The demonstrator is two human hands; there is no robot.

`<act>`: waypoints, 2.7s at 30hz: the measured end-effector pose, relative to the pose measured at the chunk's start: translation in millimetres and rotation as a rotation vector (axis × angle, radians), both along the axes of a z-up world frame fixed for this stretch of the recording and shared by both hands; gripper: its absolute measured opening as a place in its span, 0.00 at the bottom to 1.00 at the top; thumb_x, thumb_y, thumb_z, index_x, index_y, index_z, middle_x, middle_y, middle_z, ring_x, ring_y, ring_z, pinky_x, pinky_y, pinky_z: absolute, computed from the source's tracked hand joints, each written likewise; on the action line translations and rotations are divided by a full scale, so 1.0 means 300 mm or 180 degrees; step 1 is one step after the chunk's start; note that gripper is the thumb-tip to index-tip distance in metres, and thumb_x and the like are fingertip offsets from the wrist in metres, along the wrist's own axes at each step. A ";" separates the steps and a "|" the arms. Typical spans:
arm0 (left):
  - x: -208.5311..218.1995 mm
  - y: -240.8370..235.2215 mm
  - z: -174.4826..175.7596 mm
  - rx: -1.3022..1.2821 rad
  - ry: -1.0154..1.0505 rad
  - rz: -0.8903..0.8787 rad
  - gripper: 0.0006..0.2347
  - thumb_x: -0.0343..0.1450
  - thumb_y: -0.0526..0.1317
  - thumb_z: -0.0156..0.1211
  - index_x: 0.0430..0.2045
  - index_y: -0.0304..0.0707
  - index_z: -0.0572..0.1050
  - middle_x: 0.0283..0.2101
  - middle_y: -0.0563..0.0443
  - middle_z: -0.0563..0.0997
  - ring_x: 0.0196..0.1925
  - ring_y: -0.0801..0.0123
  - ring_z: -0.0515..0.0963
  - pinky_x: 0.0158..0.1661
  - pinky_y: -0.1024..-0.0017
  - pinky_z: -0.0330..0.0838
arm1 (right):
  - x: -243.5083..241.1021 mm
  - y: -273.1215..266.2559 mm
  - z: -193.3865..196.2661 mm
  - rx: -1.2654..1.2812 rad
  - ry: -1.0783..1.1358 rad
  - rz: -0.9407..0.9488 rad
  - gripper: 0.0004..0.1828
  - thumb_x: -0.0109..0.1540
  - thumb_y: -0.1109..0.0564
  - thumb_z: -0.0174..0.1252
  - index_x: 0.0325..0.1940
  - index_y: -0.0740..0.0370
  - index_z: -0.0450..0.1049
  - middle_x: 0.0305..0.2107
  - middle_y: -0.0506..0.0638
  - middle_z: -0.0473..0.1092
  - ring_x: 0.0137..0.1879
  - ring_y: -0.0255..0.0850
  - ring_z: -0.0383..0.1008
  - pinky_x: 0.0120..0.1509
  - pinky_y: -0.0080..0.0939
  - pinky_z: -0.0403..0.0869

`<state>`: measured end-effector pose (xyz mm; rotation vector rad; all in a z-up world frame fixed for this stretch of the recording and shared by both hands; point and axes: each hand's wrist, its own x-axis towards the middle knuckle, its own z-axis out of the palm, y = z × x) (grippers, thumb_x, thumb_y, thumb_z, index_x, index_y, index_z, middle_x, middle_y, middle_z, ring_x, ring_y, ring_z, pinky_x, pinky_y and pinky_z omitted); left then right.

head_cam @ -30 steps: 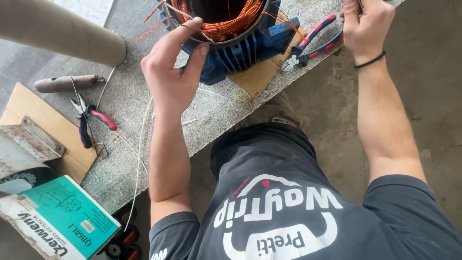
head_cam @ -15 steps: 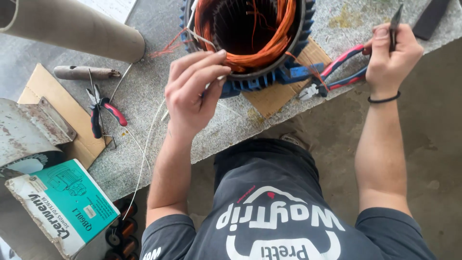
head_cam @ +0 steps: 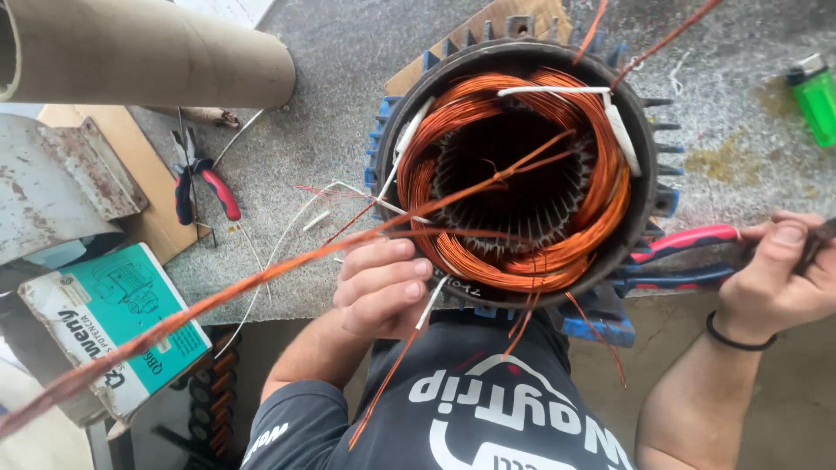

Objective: Wiring and connecting the internal coils of an electric motor stator using pliers and a lighter.

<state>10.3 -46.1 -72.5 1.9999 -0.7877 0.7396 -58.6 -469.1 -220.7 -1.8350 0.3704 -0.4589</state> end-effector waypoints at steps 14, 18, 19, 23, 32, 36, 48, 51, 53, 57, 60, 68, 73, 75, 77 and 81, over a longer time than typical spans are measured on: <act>0.024 -0.024 0.101 -0.0330 -0.0099 -0.0305 0.09 0.74 0.39 0.60 0.44 0.38 0.72 0.46 0.48 0.83 0.48 0.56 0.83 0.51 0.58 0.73 | 0.058 0.022 0.053 -0.0419 -0.0322 -0.0036 0.13 0.80 0.60 0.52 0.47 0.77 0.70 0.33 0.58 0.74 0.37 0.42 0.77 0.45 0.35 0.74; 0.000 0.019 0.230 -0.0630 0.0591 -0.1041 0.14 0.75 0.41 0.60 0.50 0.31 0.71 0.46 0.38 0.82 0.48 0.53 0.84 0.55 0.56 0.78 | 0.086 0.037 0.086 -0.0258 -0.0478 -0.0004 0.14 0.80 0.57 0.55 0.47 0.74 0.73 0.34 0.54 0.75 0.38 0.37 0.79 0.46 0.36 0.78; -0.016 0.023 0.228 -0.0688 0.0530 -0.1104 0.14 0.75 0.41 0.60 0.50 0.31 0.71 0.46 0.38 0.82 0.48 0.53 0.84 0.55 0.56 0.78 | 0.088 0.056 0.095 -0.0334 -0.0532 -0.0052 0.14 0.80 0.57 0.55 0.47 0.74 0.73 0.34 0.54 0.75 0.38 0.37 0.79 0.46 0.36 0.78; -0.064 0.004 0.126 -0.1175 0.0700 -0.0730 0.20 0.77 0.40 0.63 0.60 0.30 0.66 0.57 0.38 0.78 0.59 0.56 0.80 0.64 0.59 0.72 | 0.116 0.086 0.159 -0.0495 -0.0622 -0.0347 0.13 0.78 0.57 0.53 0.58 0.71 0.75 0.37 0.53 0.78 0.39 0.33 0.76 0.48 0.33 0.76; -0.087 -0.059 -0.105 -0.1636 0.0910 -0.0055 0.32 0.76 0.54 0.64 0.69 0.33 0.60 0.73 0.36 0.64 0.76 0.52 0.64 0.75 0.58 0.57 | 0.109 0.127 0.192 -0.1034 -0.0501 -0.0483 0.22 0.69 0.61 0.58 0.67 0.70 0.70 0.50 0.59 0.78 0.52 0.38 0.80 0.52 0.36 0.78; -0.048 -0.065 -0.101 -0.1609 0.0843 -0.0165 0.38 0.73 0.58 0.67 0.72 0.35 0.57 0.76 0.36 0.59 0.80 0.51 0.58 0.78 0.56 0.52 | 0.017 0.271 0.343 -0.3228 -0.0682 -0.0633 0.20 0.66 0.58 0.62 0.61 0.65 0.75 0.51 0.59 0.78 0.59 0.49 0.76 0.66 0.50 0.72; 0.025 -0.062 -0.185 -0.1765 0.0508 -0.0048 0.42 0.65 0.67 0.63 0.61 0.26 0.68 0.71 0.23 0.65 0.77 0.43 0.67 0.72 0.54 0.65 | -0.045 0.394 0.448 0.0676 -0.0775 0.1106 0.30 0.74 0.39 0.54 0.59 0.72 0.71 0.45 0.57 0.74 0.47 0.39 0.75 0.57 0.40 0.73; 0.028 -0.060 -0.187 -0.1820 0.0428 -0.0127 0.41 0.67 0.68 0.62 0.61 0.26 0.69 0.71 0.22 0.65 0.77 0.41 0.66 0.72 0.53 0.63 | 0.005 0.389 0.435 0.1414 -0.0833 0.1220 0.29 0.74 0.38 0.50 0.59 0.69 0.71 0.50 0.55 0.73 0.54 0.41 0.77 0.57 0.43 0.76; 0.034 -0.051 -0.186 -0.1777 0.0440 -0.0081 0.40 0.68 0.69 0.59 0.60 0.26 0.70 0.70 0.23 0.67 0.75 0.40 0.68 0.71 0.53 0.67 | 0.013 0.445 0.441 0.1198 -0.0905 0.1353 0.30 0.75 0.37 0.48 0.61 0.69 0.70 0.55 0.55 0.71 0.60 0.41 0.74 0.65 0.44 0.73; 0.048 -0.048 -0.191 -0.1609 0.0381 0.0092 0.41 0.70 0.72 0.50 0.59 0.27 0.72 0.67 0.24 0.70 0.72 0.41 0.73 0.68 0.54 0.74 | -0.025 0.523 0.368 0.0409 -0.1162 0.1109 0.32 0.77 0.37 0.43 0.62 0.72 0.70 0.63 0.56 0.67 0.71 0.43 0.66 0.79 0.45 0.62; 0.078 -0.027 -0.191 -0.1675 0.0352 -0.0086 0.40 0.71 0.71 0.52 0.60 0.26 0.71 0.68 0.25 0.71 0.74 0.41 0.70 0.68 0.55 0.70 | -0.049 0.527 0.319 0.2021 -0.1179 0.1268 0.33 0.76 0.38 0.43 0.69 0.72 0.65 0.61 0.56 0.69 0.69 0.44 0.69 0.78 0.48 0.64; 0.271 0.072 -0.178 -0.1822 0.0726 -0.0797 0.42 0.69 0.73 0.52 0.59 0.26 0.72 0.68 0.27 0.72 0.71 0.45 0.74 0.65 0.52 0.77 | -0.132 0.638 0.250 0.2139 -0.1039 0.1495 0.36 0.75 0.40 0.42 0.75 0.74 0.56 0.70 0.58 0.61 0.77 0.44 0.61 0.81 0.48 0.59; 0.319 0.118 -0.193 -0.1786 0.1089 -0.1274 0.45 0.68 0.75 0.52 0.61 0.25 0.70 0.69 0.30 0.69 0.71 0.47 0.74 0.67 0.52 0.74 | -0.141 0.673 0.344 0.1724 -0.1151 0.1797 0.36 0.76 0.39 0.42 0.75 0.73 0.56 0.70 0.58 0.61 0.77 0.44 0.61 0.84 0.48 0.58; 0.313 0.117 -0.207 -0.1895 0.1137 -0.1525 0.44 0.70 0.72 0.53 0.65 0.25 0.68 0.69 0.32 0.71 0.74 0.49 0.70 0.72 0.50 0.69 | -0.119 0.629 0.400 0.0921 -0.1013 0.2037 0.33 0.76 0.39 0.43 0.70 0.72 0.66 0.63 0.57 0.68 0.71 0.44 0.70 0.77 0.44 0.65; 0.242 0.110 -0.196 -0.1958 0.1245 -0.1282 0.41 0.72 0.70 0.52 0.66 0.27 0.66 0.70 0.33 0.70 0.74 0.49 0.70 0.72 0.51 0.68 | -0.052 0.555 0.455 0.0658 -0.1148 0.1810 0.29 0.75 0.40 0.48 0.65 0.70 0.70 0.53 0.54 0.72 0.58 0.40 0.74 0.65 0.42 0.71; 0.044 0.103 -0.155 -0.2130 0.1305 -0.0109 0.31 0.81 0.62 0.43 0.69 0.33 0.67 0.70 0.39 0.73 0.76 0.53 0.70 0.75 0.56 0.63 | 0.119 0.482 0.726 -0.1239 -0.1088 0.1468 0.19 0.71 0.44 0.62 0.51 0.62 0.81 0.33 0.50 0.73 0.38 0.35 0.73 0.38 0.36 0.71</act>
